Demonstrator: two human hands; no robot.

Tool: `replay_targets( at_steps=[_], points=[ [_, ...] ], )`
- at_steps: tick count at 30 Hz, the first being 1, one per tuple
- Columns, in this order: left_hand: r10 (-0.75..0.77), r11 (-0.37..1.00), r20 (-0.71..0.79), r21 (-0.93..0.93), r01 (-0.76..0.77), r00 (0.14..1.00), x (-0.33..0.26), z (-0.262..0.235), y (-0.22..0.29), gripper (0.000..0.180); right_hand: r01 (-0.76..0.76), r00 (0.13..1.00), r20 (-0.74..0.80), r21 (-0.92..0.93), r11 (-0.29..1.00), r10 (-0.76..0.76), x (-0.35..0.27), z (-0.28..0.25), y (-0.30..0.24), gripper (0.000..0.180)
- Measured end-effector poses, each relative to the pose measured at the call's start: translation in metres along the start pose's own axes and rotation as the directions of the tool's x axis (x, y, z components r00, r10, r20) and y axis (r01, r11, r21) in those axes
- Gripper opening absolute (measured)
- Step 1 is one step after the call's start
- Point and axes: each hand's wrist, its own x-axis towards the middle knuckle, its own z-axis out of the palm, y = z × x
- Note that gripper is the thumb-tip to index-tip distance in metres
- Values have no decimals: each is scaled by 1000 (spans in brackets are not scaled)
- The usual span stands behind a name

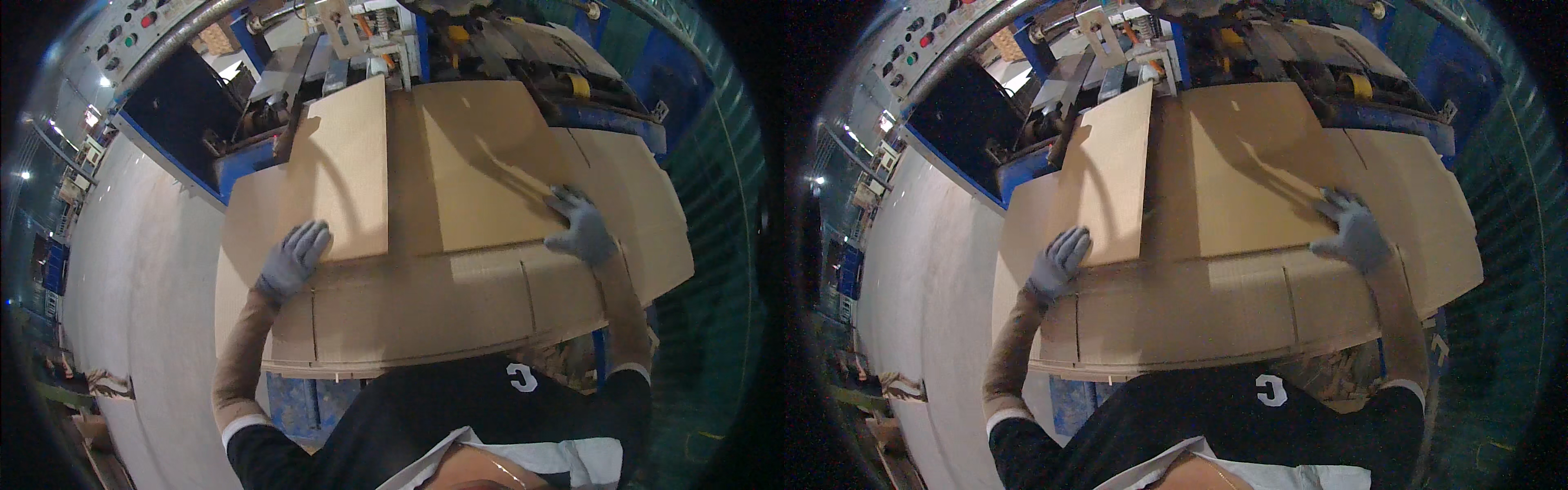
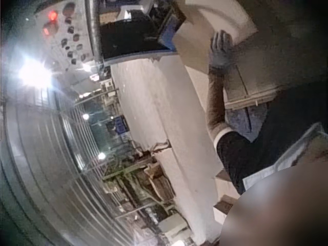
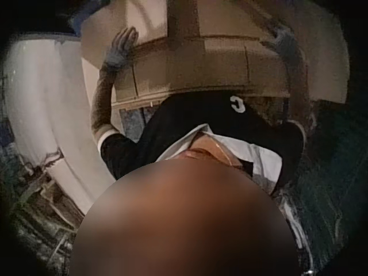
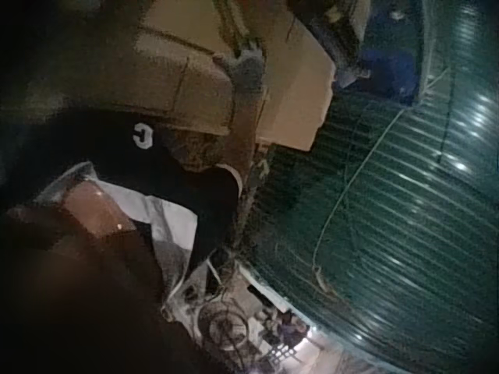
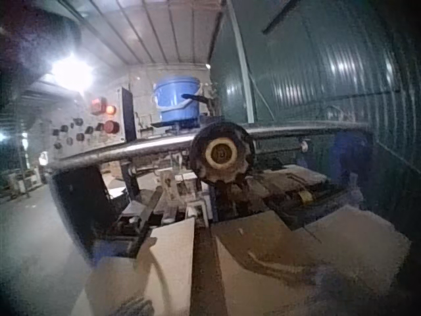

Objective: The person walks to a machine and repeatedly picks up flat cardboard sheets, placing them one by one onto a growing stack. The person aligns each sheet by hand before adding it to the pile.

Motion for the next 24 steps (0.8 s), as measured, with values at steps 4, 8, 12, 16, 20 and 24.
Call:
replay_targets(
  at_steps=[4, 8, 12, 16, 20, 24],
  points=[
    [-62, 997, -87, 35, 66, 994, 38, 23, -24, 43, 20, 998, -61, -118, 993, -27, 42, 7, 6, 67],
    [-159, 986, -121, 25, 163, 980, 54, 37, -31, 48, -75, 993, -106, -220, 973, 53, 55, 31, 23, 56],
    [-381, 921, -29, 67, 383, 924, 70, 55, -38, 53, -132, 985, -136, -179, 975, 109, 87, 50, 22, 48],
    [-795, 589, 1, 235, 773, 606, 90, 66, -38, 57, -132, 957, -288, -314, 940, 38, 107, 45, -12, 36],
    [-895, 445, -65, -130, 886, 441, 19, 28, -1, 74, 25, 939, -340, -85, 996, -52, 29, 21, -25, 42],
    [-963, -130, -175, -369, 920, -206, -113, -23, 66, 85, 7, 981, -193, -41, 999, -15, -37, 30, -16, 40]
  ],
)
